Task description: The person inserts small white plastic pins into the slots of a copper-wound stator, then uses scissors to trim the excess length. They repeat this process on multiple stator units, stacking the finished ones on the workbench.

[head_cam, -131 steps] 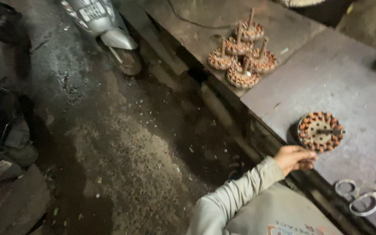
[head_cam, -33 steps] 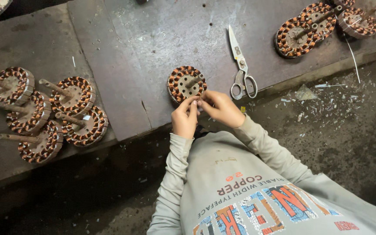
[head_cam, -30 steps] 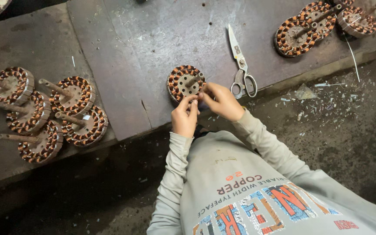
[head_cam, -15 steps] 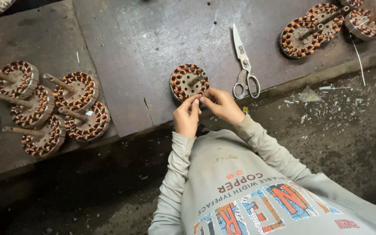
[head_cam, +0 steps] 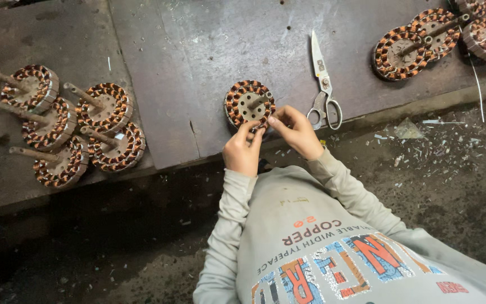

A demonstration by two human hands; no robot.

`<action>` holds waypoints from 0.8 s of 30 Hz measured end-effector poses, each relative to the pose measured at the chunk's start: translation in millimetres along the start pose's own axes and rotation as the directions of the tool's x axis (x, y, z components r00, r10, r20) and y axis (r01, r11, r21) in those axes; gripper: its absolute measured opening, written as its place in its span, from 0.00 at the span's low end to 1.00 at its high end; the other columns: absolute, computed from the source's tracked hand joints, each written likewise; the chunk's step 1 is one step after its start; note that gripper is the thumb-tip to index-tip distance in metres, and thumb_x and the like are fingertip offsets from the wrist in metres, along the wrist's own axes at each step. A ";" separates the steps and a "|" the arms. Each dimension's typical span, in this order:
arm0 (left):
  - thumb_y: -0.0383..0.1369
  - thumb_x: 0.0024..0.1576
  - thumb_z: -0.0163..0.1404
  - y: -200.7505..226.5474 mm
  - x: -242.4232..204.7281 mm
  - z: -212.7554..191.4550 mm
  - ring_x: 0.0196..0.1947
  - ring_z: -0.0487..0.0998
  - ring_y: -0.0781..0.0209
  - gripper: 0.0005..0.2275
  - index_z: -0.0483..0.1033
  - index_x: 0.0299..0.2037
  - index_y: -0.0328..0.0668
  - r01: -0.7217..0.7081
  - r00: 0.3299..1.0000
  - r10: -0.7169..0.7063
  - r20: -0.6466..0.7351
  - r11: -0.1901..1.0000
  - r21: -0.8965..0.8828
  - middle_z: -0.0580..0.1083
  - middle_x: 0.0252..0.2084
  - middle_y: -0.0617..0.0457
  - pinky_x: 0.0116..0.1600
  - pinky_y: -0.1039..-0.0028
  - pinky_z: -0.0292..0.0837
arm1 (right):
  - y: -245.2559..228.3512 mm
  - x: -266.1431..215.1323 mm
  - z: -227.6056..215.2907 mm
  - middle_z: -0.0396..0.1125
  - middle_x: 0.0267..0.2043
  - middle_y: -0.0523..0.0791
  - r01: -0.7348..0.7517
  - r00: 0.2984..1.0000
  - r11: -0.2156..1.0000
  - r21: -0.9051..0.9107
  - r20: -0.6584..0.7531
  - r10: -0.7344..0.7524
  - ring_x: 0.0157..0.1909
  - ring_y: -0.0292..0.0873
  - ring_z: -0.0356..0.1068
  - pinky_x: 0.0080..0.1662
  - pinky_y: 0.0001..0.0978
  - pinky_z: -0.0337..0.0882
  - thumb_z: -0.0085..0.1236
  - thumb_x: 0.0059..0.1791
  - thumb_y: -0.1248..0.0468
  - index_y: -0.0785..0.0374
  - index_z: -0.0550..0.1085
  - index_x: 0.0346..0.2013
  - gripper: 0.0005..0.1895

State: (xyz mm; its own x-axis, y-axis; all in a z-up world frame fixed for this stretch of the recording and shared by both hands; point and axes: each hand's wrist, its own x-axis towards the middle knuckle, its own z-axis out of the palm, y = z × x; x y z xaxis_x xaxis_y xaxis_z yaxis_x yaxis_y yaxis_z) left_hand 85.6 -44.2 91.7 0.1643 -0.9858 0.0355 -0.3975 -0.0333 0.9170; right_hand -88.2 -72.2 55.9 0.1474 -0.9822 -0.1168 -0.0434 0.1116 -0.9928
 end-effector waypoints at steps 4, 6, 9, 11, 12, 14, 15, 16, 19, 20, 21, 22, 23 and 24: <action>0.29 0.58 0.62 -1.1 -15.1 -10.5 0.27 0.79 0.67 0.06 0.81 0.43 0.41 -0.043 0.982 0.026 -0.189 0.996 -0.083 0.79 0.33 0.52 0.31 0.78 0.73 | -25.5 -12.1 -4.7 0.68 0.34 0.38 0.032 0.996 0.984 -0.174 -0.073 -0.045 0.36 0.29 0.63 0.39 0.23 0.65 0.61 0.54 0.64 0.65 0.74 0.41 0.07; 0.28 0.56 0.63 -5.1 -16.3 -14.0 0.21 0.74 0.68 0.08 0.81 0.44 0.39 0.114 0.961 -0.133 -0.244 0.989 -0.090 0.78 0.29 0.53 0.29 0.78 0.70 | -41.2 -18.4 -5.0 0.71 0.35 0.40 0.064 0.996 0.936 -0.345 -0.031 -0.080 0.35 0.30 0.65 0.38 0.25 0.67 0.62 0.53 0.65 0.65 0.76 0.42 0.06; 0.26 0.54 0.62 -12.7 -7.1 -14.6 0.21 0.70 0.67 0.14 0.80 0.51 0.37 0.072 0.987 -0.090 -0.129 0.988 -0.138 0.75 0.33 0.50 0.27 0.77 0.66 | -63.7 -21.2 6.4 0.73 0.38 0.45 0.257 0.963 0.874 -0.414 0.187 -0.194 0.35 0.37 0.71 0.39 0.28 0.71 0.61 0.52 0.68 0.63 0.77 0.46 0.08; 0.25 0.56 0.60 -16.1 -3.2 -10.6 0.22 0.72 0.67 0.11 0.82 0.49 0.38 0.014 0.993 -0.024 -0.117 0.997 -0.078 0.76 0.36 0.51 0.29 0.77 0.68 | -76.3 -19.7 16.8 0.73 0.43 0.47 0.463 0.884 0.785 -0.412 0.281 -0.374 0.41 0.45 0.73 0.43 0.32 0.73 0.60 0.52 0.68 0.62 0.75 0.50 0.12; 0.25 0.57 0.59 -17.0 -2.5 -9.0 0.23 0.73 0.68 0.09 0.83 0.48 0.39 -0.016 0.994 0.011 -0.109 0.999 -0.049 0.76 0.37 0.51 0.30 0.77 0.69 | -82.0 -17.6 21.3 0.73 0.45 0.49 0.558 0.828 0.725 -0.403 0.328 -0.455 0.44 0.49 0.74 0.45 0.35 0.74 0.59 0.52 0.69 0.62 0.75 0.53 0.14; 0.24 0.59 0.57 -18.1 -2.8 -8.5 0.30 0.75 0.67 0.09 0.81 0.49 0.39 -0.124 0.983 0.117 -0.143 0.991 -0.043 0.76 0.39 0.51 0.34 0.77 0.71 | -90.8 -10.3 29.7 0.71 0.37 0.49 0.568 0.823 0.591 -0.573 0.386 -0.416 0.37 0.52 0.73 0.38 0.40 0.71 0.60 0.48 0.69 0.63 0.77 0.53 0.17; 0.24 0.60 0.56 -18.3 -5.2 -9.4 0.33 0.77 0.67 0.10 0.80 0.50 0.39 -0.174 0.973 0.166 -0.158 0.984 -0.039 0.76 0.41 0.51 0.36 0.77 0.73 | -93.7 -7.6 32.4 0.70 0.33 0.49 0.566 0.824 0.514 -0.645 0.412 -0.389 0.34 0.53 0.72 0.35 0.43 0.70 0.60 0.46 0.70 0.63 0.78 0.53 0.19; 0.25 0.60 0.56 -18.4 -6.2 -10.1 0.32 0.76 0.68 0.09 0.80 0.50 0.39 -0.151 0.978 0.143 -0.155 0.988 -0.041 0.76 0.40 0.52 0.35 0.77 0.72 | -95.5 -3.7 34.4 0.69 0.33 0.48 0.587 0.807 0.484 -0.649 0.421 -0.414 0.34 0.53 0.72 0.35 0.43 0.70 0.60 0.46 0.69 0.63 0.77 0.52 0.19; 0.26 0.60 0.57 -17.2 -6.5 -14.3 0.29 0.75 0.68 0.08 0.81 0.48 0.39 -0.104 0.985 0.096 -0.141 0.993 -0.051 0.75 0.38 0.52 0.33 0.78 0.71 | -96.7 2.4 35.4 0.68 0.33 0.48 0.590 0.799 0.425 -0.687 0.419 -0.431 0.34 0.52 0.72 0.36 0.44 0.70 0.61 0.47 0.67 0.63 0.76 0.46 0.13; 0.26 0.60 0.57 -16.8 -5.8 -16.1 0.28 0.74 0.67 0.07 0.82 0.48 0.40 -0.101 0.987 0.093 -0.132 0.993 -0.055 0.75 0.37 0.53 0.33 0.78 0.70 | -95.6 2.3 34.8 0.68 0.33 0.48 0.550 0.827 0.430 -0.716 0.394 -0.401 0.34 0.52 0.72 0.35 0.44 0.70 0.62 0.49 0.66 0.62 0.76 0.42 0.08; 0.26 0.60 0.58 -16.6 -5.3 -17.6 0.28 0.73 0.67 0.07 0.82 0.47 0.40 -0.097 0.988 0.089 -0.125 0.994 -0.059 0.75 0.37 0.53 0.32 0.78 0.69 | -93.6 1.4 34.5 0.68 0.32 0.49 0.511 0.852 0.434 -0.742 0.371 -0.370 0.34 0.52 0.72 0.35 0.44 0.70 0.63 0.51 0.65 0.61 0.76 0.38 0.05; 0.26 0.60 0.57 -17.1 -4.7 -19.1 0.27 0.73 0.67 0.07 0.82 0.47 0.40 -0.098 0.990 0.090 -0.105 0.993 -0.068 0.75 0.37 0.53 0.32 0.78 0.68 | -90.8 -0.8 34.3 0.69 0.33 0.49 0.499 0.858 0.503 -0.706 0.319 -0.403 0.34 0.53 0.72 0.35 0.42 0.70 0.62 0.51 0.66 0.62 0.76 0.40 0.05; 0.26 0.60 0.57 -18.0 -5.8 -20.5 0.27 0.73 0.68 0.06 0.82 0.46 0.40 -0.096 0.992 0.089 -0.084 0.992 -0.077 0.75 0.36 0.53 0.31 0.78 0.68 | -87.4 -5.2 34.3 0.70 0.35 0.49 0.486 0.864 0.570 -0.663 0.264 -0.429 0.34 0.53 0.73 0.35 0.41 0.71 0.62 0.51 0.67 0.63 0.76 0.42 0.06; 0.26 0.60 0.57 -19.7 -6.8 -21.4 0.27 0.73 0.68 0.06 0.82 0.46 0.40 -0.094 0.994 0.089 -0.063 0.992 -0.086 0.75 0.36 0.53 0.31 0.79 0.67 | -83.5 -8.8 35.2 0.71 0.36 0.50 0.473 0.869 0.633 -0.613 0.207 -0.450 0.34 0.53 0.73 0.35 0.39 0.72 0.61 0.51 0.67 0.64 0.77 0.44 0.08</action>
State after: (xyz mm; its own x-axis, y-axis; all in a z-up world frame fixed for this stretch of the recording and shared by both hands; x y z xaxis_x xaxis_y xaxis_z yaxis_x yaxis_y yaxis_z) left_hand 111.6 -33.4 81.9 0.1852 -0.9724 0.1416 -0.3320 0.0737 0.9404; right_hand -51.1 -67.6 138.9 0.3519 -0.8722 0.3397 -0.5634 -0.4872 -0.6672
